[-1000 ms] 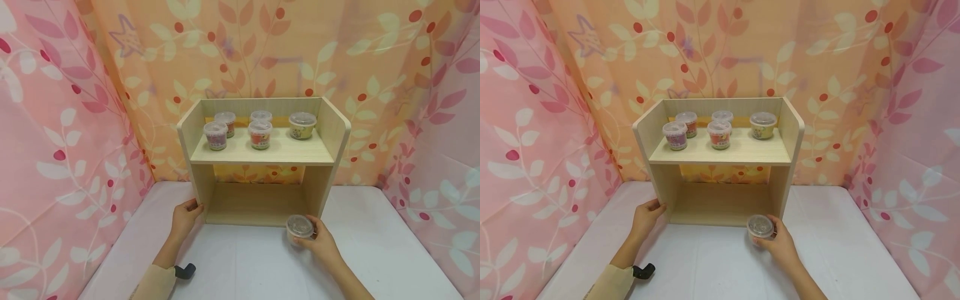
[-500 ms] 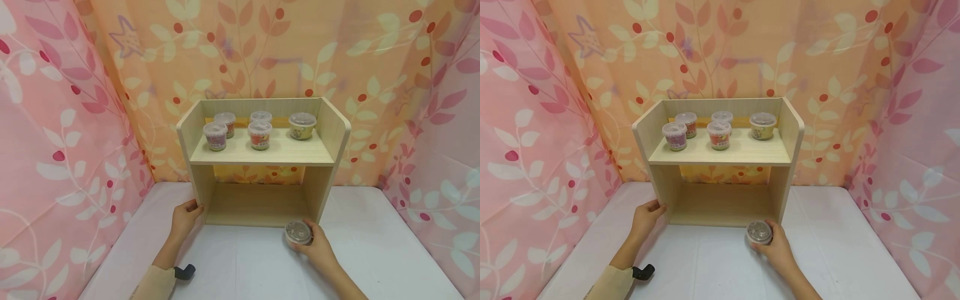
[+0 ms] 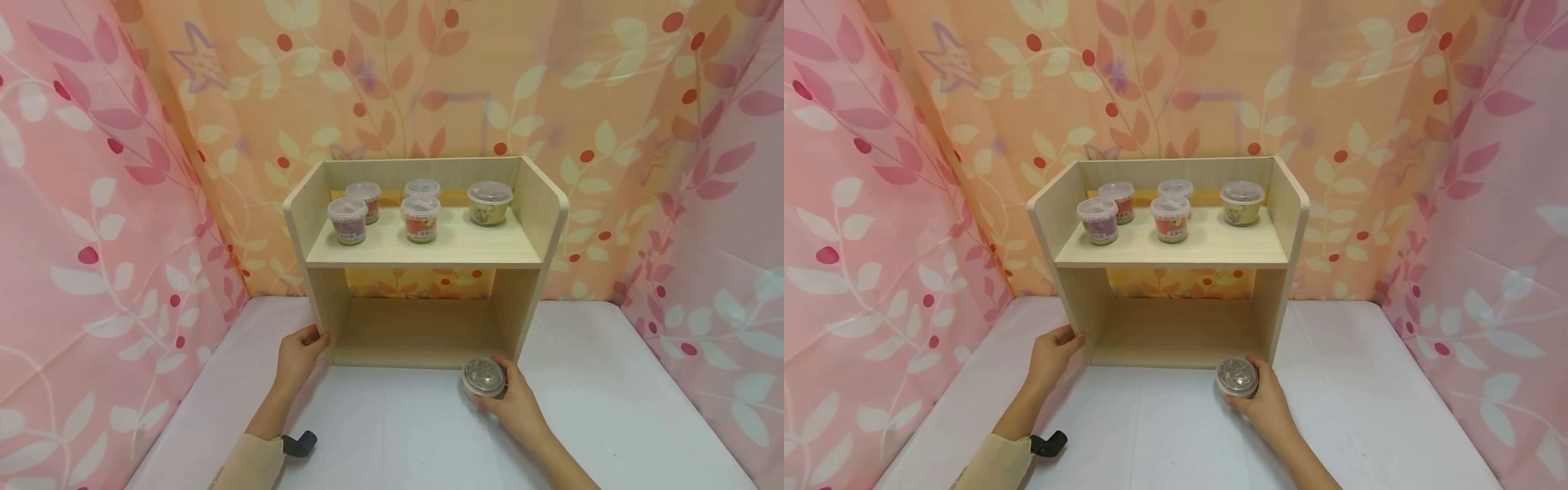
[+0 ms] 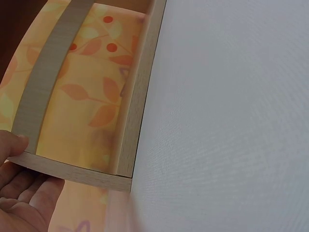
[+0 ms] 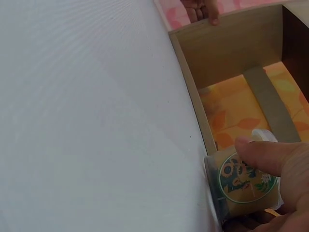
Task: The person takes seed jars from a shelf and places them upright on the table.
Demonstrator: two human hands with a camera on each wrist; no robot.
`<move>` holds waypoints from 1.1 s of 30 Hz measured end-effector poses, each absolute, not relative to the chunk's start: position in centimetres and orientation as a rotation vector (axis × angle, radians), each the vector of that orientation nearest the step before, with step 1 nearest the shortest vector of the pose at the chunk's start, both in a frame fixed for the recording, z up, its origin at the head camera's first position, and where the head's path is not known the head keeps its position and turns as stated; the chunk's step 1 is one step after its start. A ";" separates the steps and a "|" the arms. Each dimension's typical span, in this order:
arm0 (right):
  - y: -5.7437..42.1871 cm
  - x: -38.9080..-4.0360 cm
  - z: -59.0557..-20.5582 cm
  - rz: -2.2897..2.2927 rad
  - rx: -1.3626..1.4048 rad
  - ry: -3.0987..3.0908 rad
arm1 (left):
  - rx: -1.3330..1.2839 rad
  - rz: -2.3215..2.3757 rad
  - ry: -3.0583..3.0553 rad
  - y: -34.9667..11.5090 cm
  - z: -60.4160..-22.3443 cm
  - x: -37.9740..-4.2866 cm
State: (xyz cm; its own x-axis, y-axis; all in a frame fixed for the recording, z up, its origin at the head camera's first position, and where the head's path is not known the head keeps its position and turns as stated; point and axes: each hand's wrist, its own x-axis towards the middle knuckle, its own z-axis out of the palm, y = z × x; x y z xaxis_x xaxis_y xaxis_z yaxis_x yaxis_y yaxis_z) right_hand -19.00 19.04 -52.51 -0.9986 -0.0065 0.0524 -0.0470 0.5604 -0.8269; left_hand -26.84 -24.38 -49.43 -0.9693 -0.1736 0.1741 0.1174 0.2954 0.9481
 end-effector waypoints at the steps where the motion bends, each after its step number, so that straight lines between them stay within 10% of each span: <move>1: 19.1 -19.0 -52.5 1.440 0.050 -2.739 | 0.047 -1.732 -2.318 -24.4 -49.4 -26.9; 33: 18.3 -17.1 -40.3 1.377 0.396 -2.398 | -0.089 -1.605 -2.283 -23.7 -49.7 -26.4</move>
